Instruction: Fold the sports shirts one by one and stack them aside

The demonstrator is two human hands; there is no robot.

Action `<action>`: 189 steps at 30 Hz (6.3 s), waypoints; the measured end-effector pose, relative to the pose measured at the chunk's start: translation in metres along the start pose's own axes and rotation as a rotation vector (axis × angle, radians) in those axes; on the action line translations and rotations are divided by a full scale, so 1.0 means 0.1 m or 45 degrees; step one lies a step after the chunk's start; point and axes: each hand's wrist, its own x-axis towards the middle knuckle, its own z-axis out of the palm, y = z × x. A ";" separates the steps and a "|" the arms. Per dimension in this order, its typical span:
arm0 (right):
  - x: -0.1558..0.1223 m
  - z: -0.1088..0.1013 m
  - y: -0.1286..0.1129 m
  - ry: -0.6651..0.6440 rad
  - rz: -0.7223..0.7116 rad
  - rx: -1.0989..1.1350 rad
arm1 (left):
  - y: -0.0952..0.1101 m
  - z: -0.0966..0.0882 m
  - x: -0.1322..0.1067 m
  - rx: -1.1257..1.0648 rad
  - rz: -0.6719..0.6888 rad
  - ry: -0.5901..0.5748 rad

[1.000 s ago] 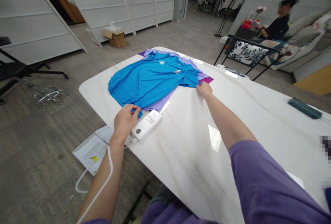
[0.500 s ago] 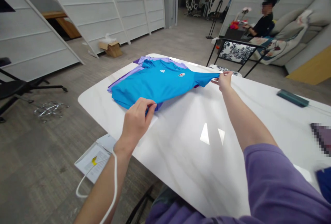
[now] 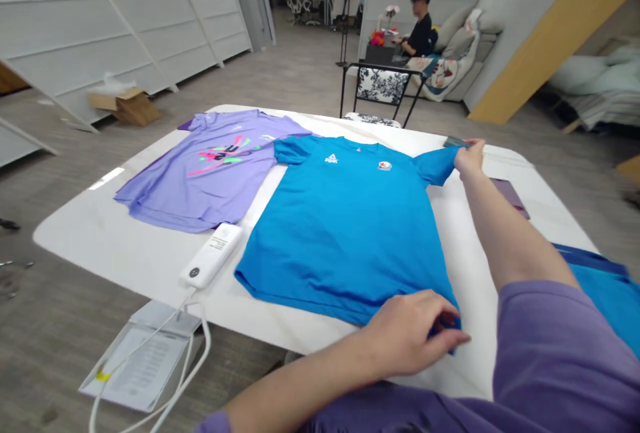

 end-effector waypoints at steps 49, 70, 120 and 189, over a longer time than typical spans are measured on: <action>-4.87 -2.78 1.67 -0.153 -0.224 -0.322 | -1.38 -1.49 -2.70 0.803 -0.552 0.572; -4.90 -3.02 1.64 -0.588 -0.675 -0.722 | -1.13 -1.03 -3.03 0.832 -0.594 0.735; -0.56 0.72 -0.34 -0.282 -0.037 -0.186 | -0.03 -0.08 -0.81 0.506 0.094 0.129; -0.11 -0.78 1.41 -0.365 -0.069 -0.549 | 0.27 1.56 0.54 0.952 0.351 -0.447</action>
